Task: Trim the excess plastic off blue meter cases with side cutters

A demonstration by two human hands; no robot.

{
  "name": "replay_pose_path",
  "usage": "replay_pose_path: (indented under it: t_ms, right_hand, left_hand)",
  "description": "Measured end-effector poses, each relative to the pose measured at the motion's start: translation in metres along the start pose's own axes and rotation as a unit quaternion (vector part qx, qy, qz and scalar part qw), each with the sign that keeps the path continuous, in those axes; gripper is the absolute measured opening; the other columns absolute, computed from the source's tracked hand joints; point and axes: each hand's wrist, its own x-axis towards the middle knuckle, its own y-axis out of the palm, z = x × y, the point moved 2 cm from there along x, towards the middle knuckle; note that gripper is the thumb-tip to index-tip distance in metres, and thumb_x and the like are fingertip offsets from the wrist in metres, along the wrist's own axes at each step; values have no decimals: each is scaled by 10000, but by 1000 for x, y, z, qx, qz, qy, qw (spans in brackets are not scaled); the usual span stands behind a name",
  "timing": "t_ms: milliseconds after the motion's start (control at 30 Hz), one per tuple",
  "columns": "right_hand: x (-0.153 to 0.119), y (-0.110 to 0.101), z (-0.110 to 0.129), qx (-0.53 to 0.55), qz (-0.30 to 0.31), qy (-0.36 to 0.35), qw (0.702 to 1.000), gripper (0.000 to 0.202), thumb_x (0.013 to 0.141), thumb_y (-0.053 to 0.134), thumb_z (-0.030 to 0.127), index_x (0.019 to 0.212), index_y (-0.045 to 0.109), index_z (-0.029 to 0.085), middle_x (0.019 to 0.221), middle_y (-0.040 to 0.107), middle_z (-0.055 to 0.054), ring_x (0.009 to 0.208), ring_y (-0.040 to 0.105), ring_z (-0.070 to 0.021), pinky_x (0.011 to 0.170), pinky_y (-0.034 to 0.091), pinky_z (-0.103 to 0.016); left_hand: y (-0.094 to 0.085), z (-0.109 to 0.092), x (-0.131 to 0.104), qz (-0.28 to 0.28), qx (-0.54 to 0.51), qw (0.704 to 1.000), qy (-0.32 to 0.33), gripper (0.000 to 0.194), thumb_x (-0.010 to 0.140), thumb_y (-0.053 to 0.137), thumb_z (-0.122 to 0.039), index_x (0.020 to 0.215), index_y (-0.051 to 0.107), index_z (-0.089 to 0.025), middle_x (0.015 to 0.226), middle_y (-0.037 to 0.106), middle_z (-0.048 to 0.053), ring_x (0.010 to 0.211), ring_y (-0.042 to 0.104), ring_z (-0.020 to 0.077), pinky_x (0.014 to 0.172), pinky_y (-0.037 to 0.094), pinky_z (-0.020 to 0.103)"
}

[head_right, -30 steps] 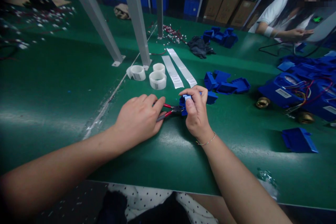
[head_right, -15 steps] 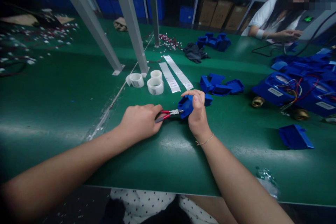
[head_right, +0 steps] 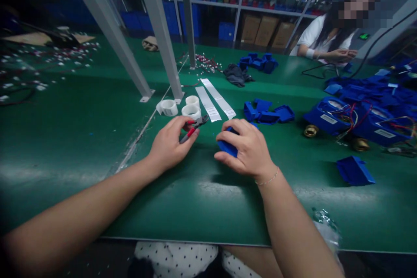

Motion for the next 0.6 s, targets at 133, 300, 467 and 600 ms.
replay_pose_path:
  t_ms: [133, 300, 467, 600]
  right_hand:
    - [0, -4, -15, 173, -104, 199, 959, 717, 1020, 228, 657, 833, 737, 187, 1021, 619, -95, 1024, 576, -206, 950, 427, -362]
    - [-5, 17, -23, 541, -103, 508, 662, 725, 883, 353, 818, 791, 646, 161, 795, 609, -89, 675, 563, -182, 583, 488, -304]
    - [-5, 31, -11, 592, -42, 556, 582, 581, 904, 466, 706, 850, 619, 148, 807, 658, -112, 645, 608, -194, 553, 528, -326]
    - [-8, 40, -2, 583, 1, 607, 540, 625, 846, 520, 766, 931, 640, 159, 889, 683, -117, 658, 623, -194, 525, 534, -319]
  left_hand:
    - [-2, -1, 0, 10, 11, 1000, -1, 262, 949, 550, -334, 1171, 555, -194, 1076, 602, 48, 980, 568, 194, 864, 452, 315]
    - [-9, -11, 0, 46, 88, 993, 64, 338, 897, 585, -284, 1219, 551, -188, 1177, 588, 49, 1102, 540, 228, 946, 432, 363]
    - [-14, -20, -4, 48, 189, 976, 100, 358, 924, 546, -303, 1264, 562, -188, 1178, 582, 65, 1062, 523, 248, 859, 420, 402]
    - [-15, -22, -6, 45, 203, 972, 111, 346, 950, 503, -308, 1264, 585, -189, 1153, 592, 72, 1042, 528, 256, 828, 421, 404]
